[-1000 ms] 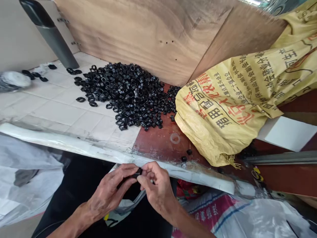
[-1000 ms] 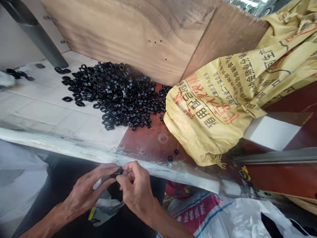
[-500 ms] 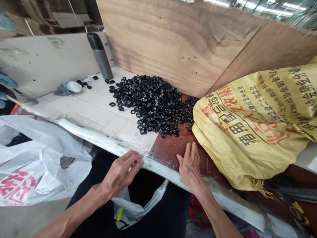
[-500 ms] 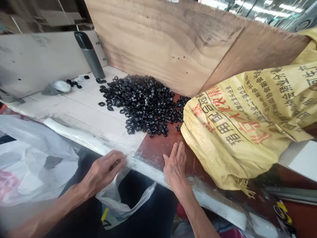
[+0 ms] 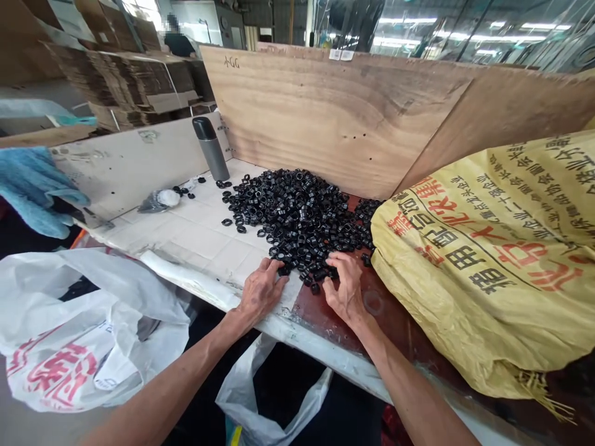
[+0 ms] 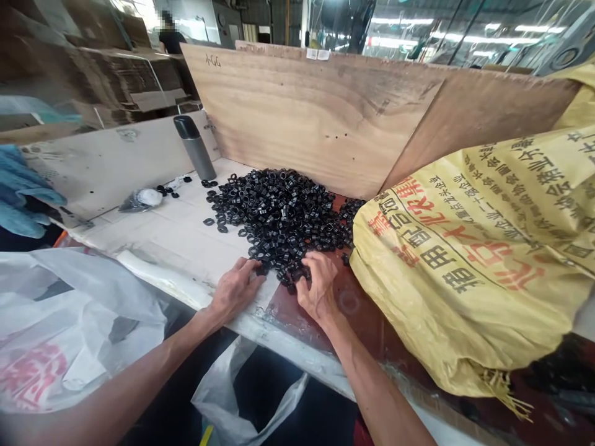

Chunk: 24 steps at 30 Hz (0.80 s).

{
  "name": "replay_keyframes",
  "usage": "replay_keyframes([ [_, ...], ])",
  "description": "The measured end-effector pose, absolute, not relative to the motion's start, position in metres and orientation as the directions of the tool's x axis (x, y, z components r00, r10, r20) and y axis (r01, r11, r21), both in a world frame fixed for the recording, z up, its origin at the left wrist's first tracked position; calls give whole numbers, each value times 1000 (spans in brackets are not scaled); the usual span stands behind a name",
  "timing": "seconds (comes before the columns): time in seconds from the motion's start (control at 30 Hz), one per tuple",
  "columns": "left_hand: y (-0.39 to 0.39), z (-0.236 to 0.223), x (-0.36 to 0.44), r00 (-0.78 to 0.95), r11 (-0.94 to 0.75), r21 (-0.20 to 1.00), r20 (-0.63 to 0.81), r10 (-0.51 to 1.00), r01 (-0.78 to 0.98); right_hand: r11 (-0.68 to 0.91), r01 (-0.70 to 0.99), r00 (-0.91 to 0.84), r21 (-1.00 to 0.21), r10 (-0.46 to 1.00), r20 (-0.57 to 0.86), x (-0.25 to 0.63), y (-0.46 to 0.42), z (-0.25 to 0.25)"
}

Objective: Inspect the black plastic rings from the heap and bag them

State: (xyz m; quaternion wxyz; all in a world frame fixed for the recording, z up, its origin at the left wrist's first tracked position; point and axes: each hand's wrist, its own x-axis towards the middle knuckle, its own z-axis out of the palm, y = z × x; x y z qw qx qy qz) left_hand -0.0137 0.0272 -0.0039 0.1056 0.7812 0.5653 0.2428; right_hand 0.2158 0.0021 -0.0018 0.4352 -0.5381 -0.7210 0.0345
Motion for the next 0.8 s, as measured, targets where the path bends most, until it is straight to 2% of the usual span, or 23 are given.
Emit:
replay_keyframes([
  [0.07,24,-6,-15,262,-376,461,293,920,804,449,739,-132,-502,827,546,214,-7,10],
  [0.27,4,-9,-16,285,-445,551,354,891,706,464,742,-402,-483,885,234,204,-18,19],
  [0.37,-7,-5,-6,312,-461,613,341,887,641,453,718,-408,-529,889,207,206,-16,16],
  [0.5,-11,-3,8,459,-537,633,304,835,558,418,662,-382,-622,902,200,211,-14,20],
  [0.57,-12,-4,8,476,-544,652,303,826,529,386,625,-353,-678,915,195,211,-14,26],
  [0.63,-14,-6,3,422,-504,685,305,854,525,350,578,-317,-737,929,193,209,-16,33],
  [0.7,-15,-8,-3,279,-413,725,307,910,550,338,520,-325,-784,928,184,204,-19,39],
  [0.8,-12,-12,-9,110,-310,746,306,946,590,374,445,-472,-814,870,142,193,-26,40],
])
